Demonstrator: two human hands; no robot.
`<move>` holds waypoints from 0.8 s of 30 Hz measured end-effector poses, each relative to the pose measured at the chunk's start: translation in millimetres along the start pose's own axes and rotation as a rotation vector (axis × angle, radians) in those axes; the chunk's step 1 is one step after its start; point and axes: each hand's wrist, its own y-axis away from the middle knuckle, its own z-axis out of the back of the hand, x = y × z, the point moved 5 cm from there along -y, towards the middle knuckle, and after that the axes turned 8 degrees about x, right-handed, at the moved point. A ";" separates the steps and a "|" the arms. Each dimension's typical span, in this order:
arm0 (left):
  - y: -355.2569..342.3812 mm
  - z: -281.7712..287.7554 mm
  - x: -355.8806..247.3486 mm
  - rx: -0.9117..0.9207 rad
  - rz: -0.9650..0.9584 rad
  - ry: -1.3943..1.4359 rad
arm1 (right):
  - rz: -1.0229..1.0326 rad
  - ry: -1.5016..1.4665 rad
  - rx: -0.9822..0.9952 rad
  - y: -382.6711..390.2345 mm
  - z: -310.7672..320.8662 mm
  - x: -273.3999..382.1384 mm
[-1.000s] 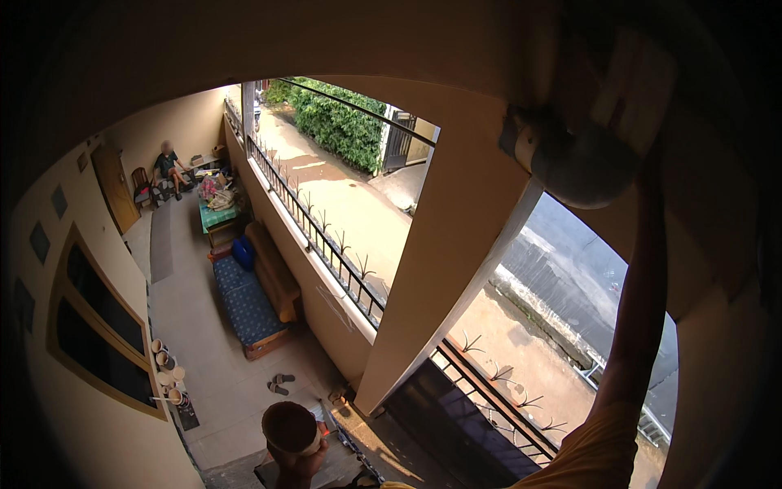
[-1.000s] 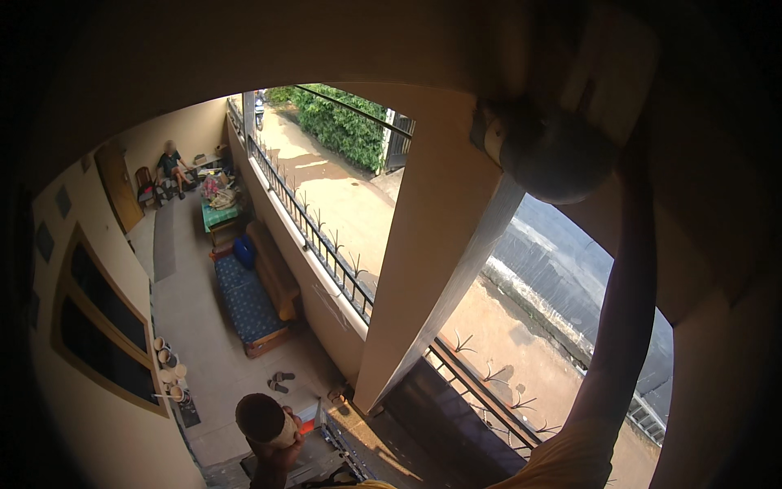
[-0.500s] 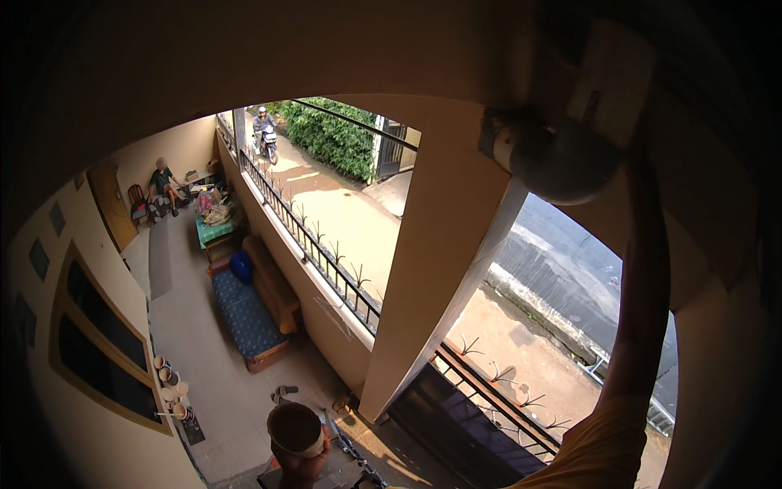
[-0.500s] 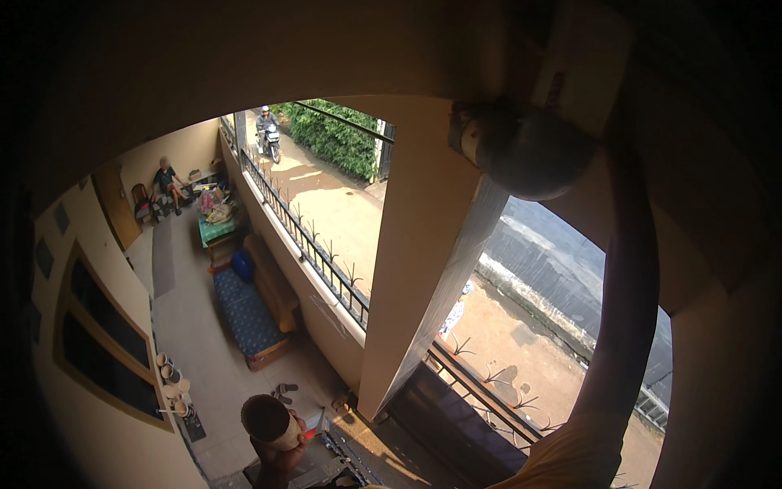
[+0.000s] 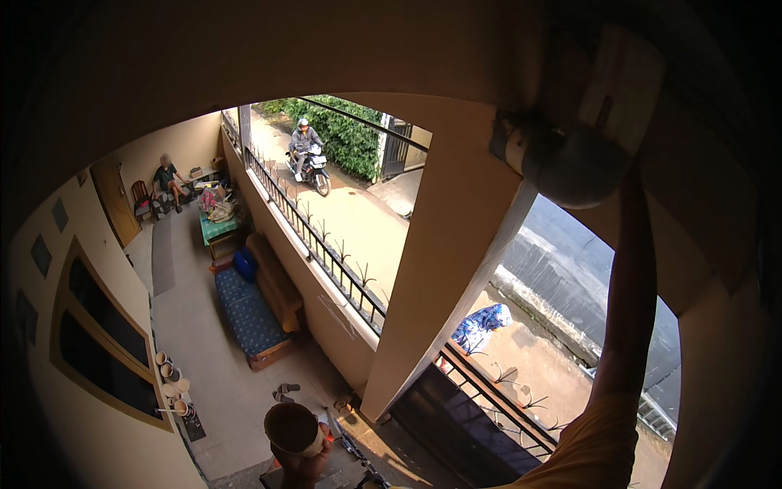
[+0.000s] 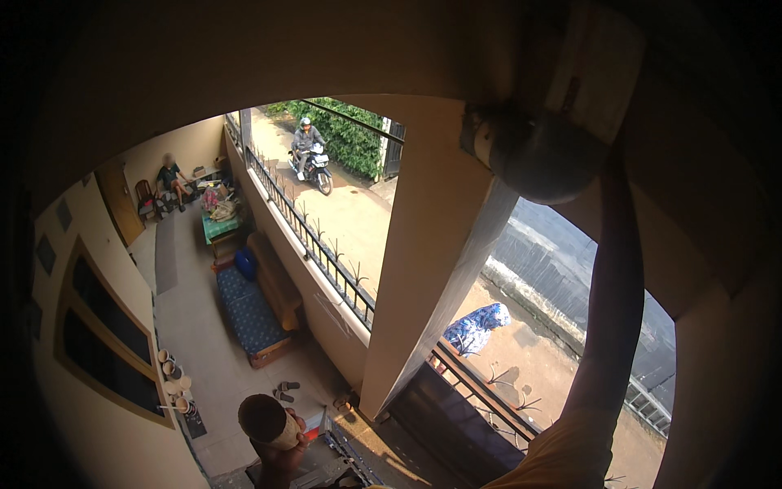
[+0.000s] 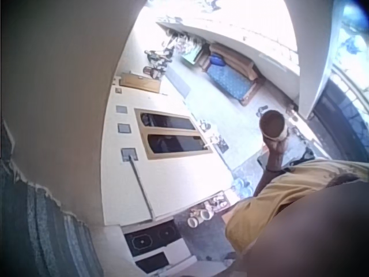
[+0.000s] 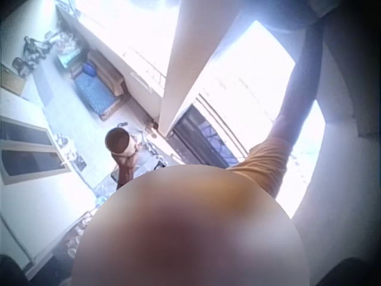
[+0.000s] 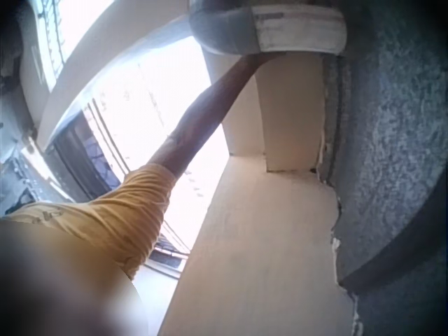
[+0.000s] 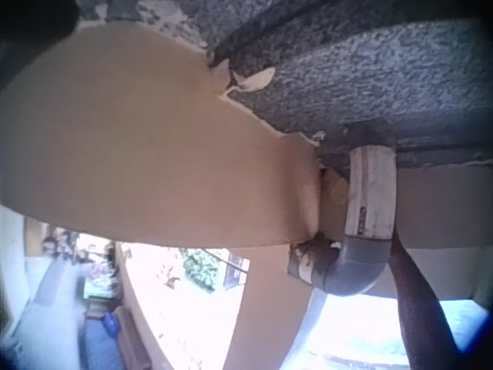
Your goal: The person paints the ceiling of a covered outdoor corridor using a paintbrush and a paint can. They repeatedly dip the brush into the can and apply paint to the ceiling surface in long strokes.
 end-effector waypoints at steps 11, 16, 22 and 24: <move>-9.1 -11.3 4.5 -0.037 0.006 -0.018 | -0.004 0.013 0.012 -12.9 10.5 -7.5; -9.6 -15.2 6.0 -0.034 -0.013 -0.041 | 0.001 0.034 0.018 -16.5 15.0 -8.6; -11.6 -24.2 4.6 0.105 0.003 -0.093 | -0.015 0.043 0.040 -9.4 19.5 -19.9; -10.1 -25.9 1.8 0.133 -0.004 -0.118 | -0.019 0.045 0.049 -6.6 23.4 -28.2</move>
